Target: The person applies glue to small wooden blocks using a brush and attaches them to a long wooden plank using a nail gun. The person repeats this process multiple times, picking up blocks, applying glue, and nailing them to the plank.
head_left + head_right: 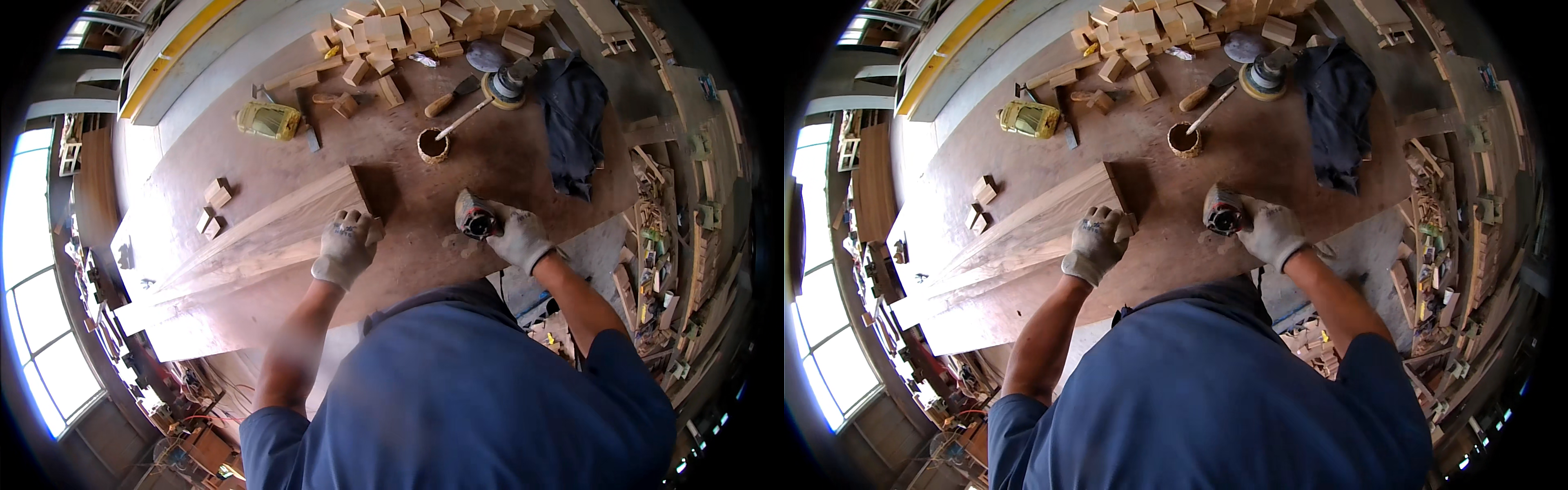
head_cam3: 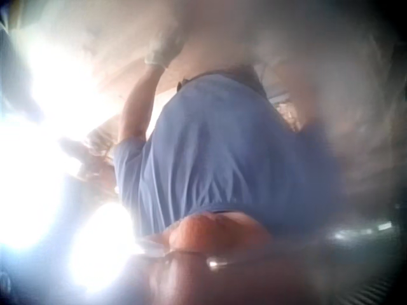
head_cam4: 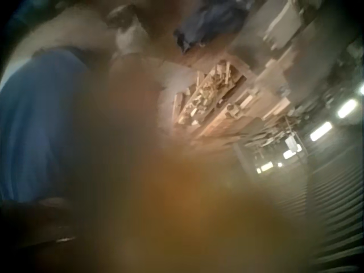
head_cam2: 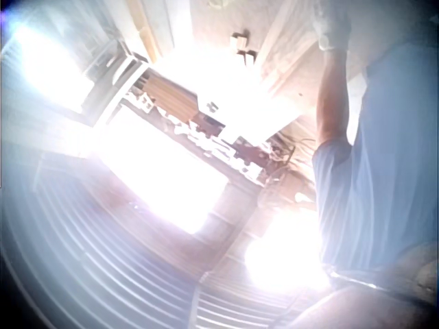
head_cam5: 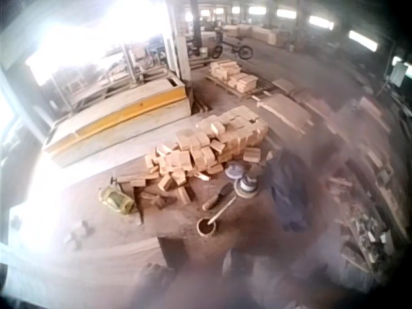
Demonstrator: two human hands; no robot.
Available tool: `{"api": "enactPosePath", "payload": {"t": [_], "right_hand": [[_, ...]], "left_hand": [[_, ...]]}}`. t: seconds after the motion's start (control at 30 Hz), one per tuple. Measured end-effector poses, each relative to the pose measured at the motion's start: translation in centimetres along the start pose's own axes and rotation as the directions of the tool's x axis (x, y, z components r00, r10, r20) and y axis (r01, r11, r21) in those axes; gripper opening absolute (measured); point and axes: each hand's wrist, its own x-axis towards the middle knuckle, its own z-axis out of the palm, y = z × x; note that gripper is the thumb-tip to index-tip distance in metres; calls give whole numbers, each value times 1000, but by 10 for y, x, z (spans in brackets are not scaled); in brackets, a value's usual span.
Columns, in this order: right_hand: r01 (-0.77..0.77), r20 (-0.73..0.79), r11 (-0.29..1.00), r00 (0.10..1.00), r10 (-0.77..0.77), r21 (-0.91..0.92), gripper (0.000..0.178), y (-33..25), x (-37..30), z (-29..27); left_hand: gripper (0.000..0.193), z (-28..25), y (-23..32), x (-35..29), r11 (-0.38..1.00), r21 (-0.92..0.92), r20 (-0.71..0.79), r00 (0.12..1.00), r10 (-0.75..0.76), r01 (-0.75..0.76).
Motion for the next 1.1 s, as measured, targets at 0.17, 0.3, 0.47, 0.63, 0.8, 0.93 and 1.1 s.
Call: {"api": "enactPosePath", "payload": {"t": [0.17, 0.3, 0.47, 0.63, 0.8, 0.93, 1.1], "right_hand": [[349, 18, 878, 927, -375, 328, 41, -48, 20, -34], [279, 204, 916, 917, -344, 289, 28, -38, 41, -9], [380, 131, 909, 906, -403, 170, 28, -48, 47, 16], [394, 114, 910, 906, -408, 129, 25, -55, 53, 22], [433, 109, 895, 890, -443, 105, 25, -51, 64, 25], [463, 133, 881, 871, -472, 98, 26, -53, 66, 19], [444, 125, 882, 877, -464, 154, 24, -56, 65, 24]], "left_hand": [[26, -5, 2, 1, 1000, 3, 40, 999, -24, 24], [28, 0, -3, 0, 1000, -12, 0, 1000, 8, -8], [30, 3, -3, -1, 1000, -17, -10, 1000, 0, 0], [32, 4, -2, -1, 1000, -8, -21, 1000, -15, 15], [35, 4, -3, -2, 1000, 0, -45, 999, -6, 6], [37, 5, -3, -1, 1000, 5, -35, 999, -5, 5], [38, 6, -4, -2, 1000, 2, -38, 999, -2, 2]]}}
